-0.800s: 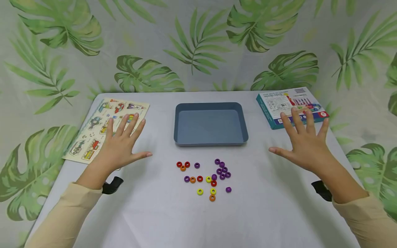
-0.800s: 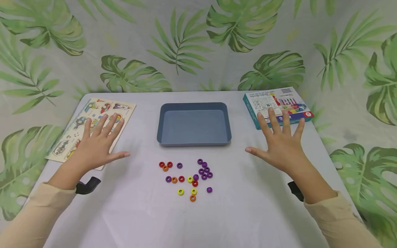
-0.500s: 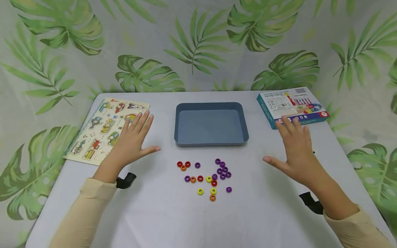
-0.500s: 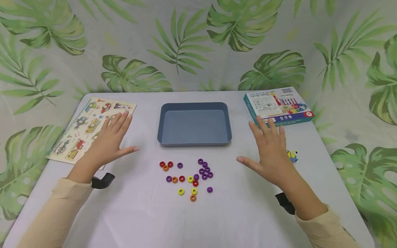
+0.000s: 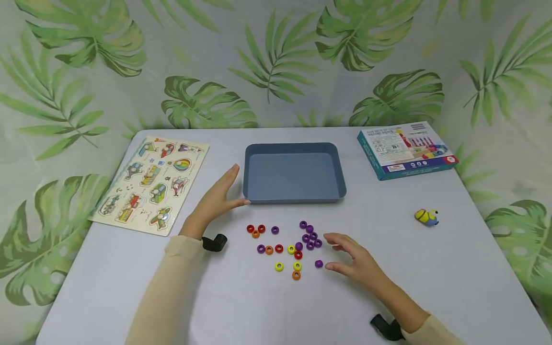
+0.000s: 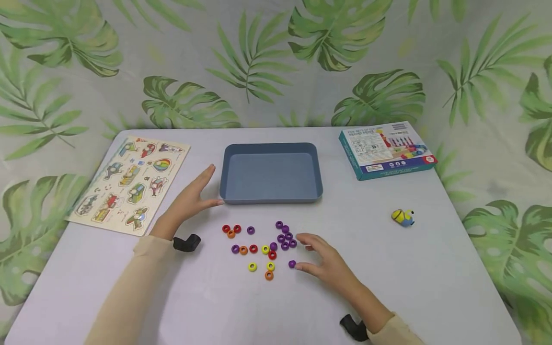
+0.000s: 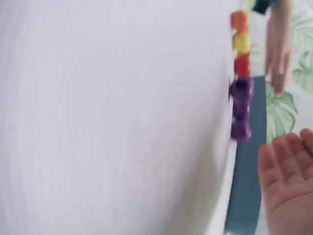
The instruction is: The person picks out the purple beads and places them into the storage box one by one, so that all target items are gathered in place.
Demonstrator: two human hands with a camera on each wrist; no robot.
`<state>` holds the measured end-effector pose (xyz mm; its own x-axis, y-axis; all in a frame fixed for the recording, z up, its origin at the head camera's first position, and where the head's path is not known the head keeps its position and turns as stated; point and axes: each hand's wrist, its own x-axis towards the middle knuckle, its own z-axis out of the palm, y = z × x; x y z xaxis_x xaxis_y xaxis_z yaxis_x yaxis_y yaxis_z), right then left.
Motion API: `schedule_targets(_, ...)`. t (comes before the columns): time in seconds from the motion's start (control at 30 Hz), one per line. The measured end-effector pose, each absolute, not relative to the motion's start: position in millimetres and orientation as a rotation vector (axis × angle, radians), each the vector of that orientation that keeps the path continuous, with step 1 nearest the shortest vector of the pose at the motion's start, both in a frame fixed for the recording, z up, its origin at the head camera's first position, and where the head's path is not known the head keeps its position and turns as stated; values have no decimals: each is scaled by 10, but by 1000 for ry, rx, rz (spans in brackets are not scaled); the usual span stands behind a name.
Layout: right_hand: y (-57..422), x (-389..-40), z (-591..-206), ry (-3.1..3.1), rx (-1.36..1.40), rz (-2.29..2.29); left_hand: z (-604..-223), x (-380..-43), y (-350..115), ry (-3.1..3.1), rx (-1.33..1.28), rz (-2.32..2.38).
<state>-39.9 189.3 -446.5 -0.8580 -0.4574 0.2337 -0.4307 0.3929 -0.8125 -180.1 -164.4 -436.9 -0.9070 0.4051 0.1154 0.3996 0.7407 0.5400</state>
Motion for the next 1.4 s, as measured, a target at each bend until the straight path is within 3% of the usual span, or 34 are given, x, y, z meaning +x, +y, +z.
schedule_targets(0.3, 1778, -301, -4656, 2591, -615, -1437, -4614, -1879, -1584, 2786, 542, 997)
schedule_targets(0.47, 1786, -325, -4820, 2693, -737, -1382, -4665, -1879, -1579, 2802, 525, 996)
schedule_targets(0.73, 1730, -392, -4610, 2689, -645, -1458, -4664, -1867, -1583, 2793, 442, 996)
schedule_targets(1.03, 1756, -1174, -4131, 2707, -748, -1685, -4654, -1864, -1553, 2769, 384, 1078)
schedule_targets(1.23, 1676, -1852, -4240, 2676, -550, -1712, -4675, -1857, -1538, 2741, 325, 1119)
schedule_targets(1.4, 1605, -2210, -4394, 2667, -331, -1542, -4678, -1853, -1529, 2736, 318, 1138)
